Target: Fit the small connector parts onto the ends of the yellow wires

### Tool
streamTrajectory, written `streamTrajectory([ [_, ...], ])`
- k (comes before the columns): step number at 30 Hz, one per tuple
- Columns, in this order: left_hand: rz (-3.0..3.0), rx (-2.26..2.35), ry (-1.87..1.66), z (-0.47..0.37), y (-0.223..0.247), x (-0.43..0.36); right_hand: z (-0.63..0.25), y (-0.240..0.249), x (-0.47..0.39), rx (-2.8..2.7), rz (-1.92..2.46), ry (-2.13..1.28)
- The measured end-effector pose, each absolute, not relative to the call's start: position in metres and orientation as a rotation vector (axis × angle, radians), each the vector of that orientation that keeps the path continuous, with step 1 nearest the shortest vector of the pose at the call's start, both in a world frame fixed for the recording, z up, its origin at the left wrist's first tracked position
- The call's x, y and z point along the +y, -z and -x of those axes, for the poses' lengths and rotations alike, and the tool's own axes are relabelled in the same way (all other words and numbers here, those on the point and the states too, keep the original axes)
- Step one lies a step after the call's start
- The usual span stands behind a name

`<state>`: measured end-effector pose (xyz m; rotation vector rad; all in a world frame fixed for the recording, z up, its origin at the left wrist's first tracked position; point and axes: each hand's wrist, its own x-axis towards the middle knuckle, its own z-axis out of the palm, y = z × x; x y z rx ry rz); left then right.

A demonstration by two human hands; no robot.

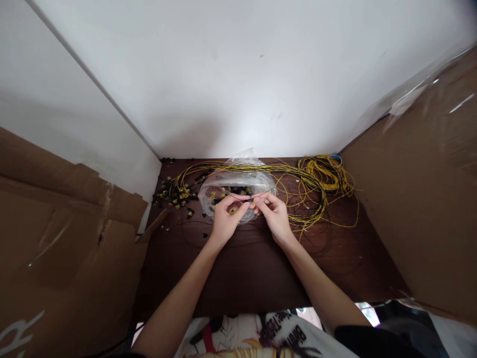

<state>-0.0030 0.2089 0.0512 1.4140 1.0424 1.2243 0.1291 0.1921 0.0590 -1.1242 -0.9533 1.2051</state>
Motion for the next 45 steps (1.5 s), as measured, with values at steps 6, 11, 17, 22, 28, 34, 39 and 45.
streamTrajectory([
  [6, -1.413, 1.035, -1.222, 0.0021, -0.05, 0.2091, -0.1323, -0.0595, 0.1926, -0.91, 1.154, -1.123],
  [11, -1.408, 1.053, -1.215, 0.0017, -0.0511, 0.2089, -0.1335, -0.0595, 0.1935, -0.903, 1.152, -1.124],
  [17, -1.399, 1.04, -1.224, 0.0023, -0.0514, 0.2091, -0.13, -0.0573, 0.1925, -0.944, 1.117, -1.186],
  [22, -1.421, 1.033, -1.221, 0.0029, -0.0497, 0.2092, -0.1293, -0.0569, 0.1916, -0.94, 1.124, -1.182],
  [28, -1.44, 1.037, -1.22, 0.0031, -0.0479, 0.2099, -0.133, -0.0588, 0.1924, -0.905, 1.157, -1.126],
  [34, -1.418, 1.046, -1.22, 0.0034, -0.0499, 0.2097, -0.1302, -0.0577, 0.1919, -0.939, 1.122, -1.194],
  [39, -1.414, 1.04, -1.219, 0.003, -0.0509, 0.2092, -0.128, -0.0588, 0.1915, -0.947, 1.129, -1.192],
  [45, -1.451, 1.043, -1.201, 0.0034, -0.0485, 0.2099, -0.1328, -0.0608, 0.1924, -0.929, 1.197, -1.091],
])
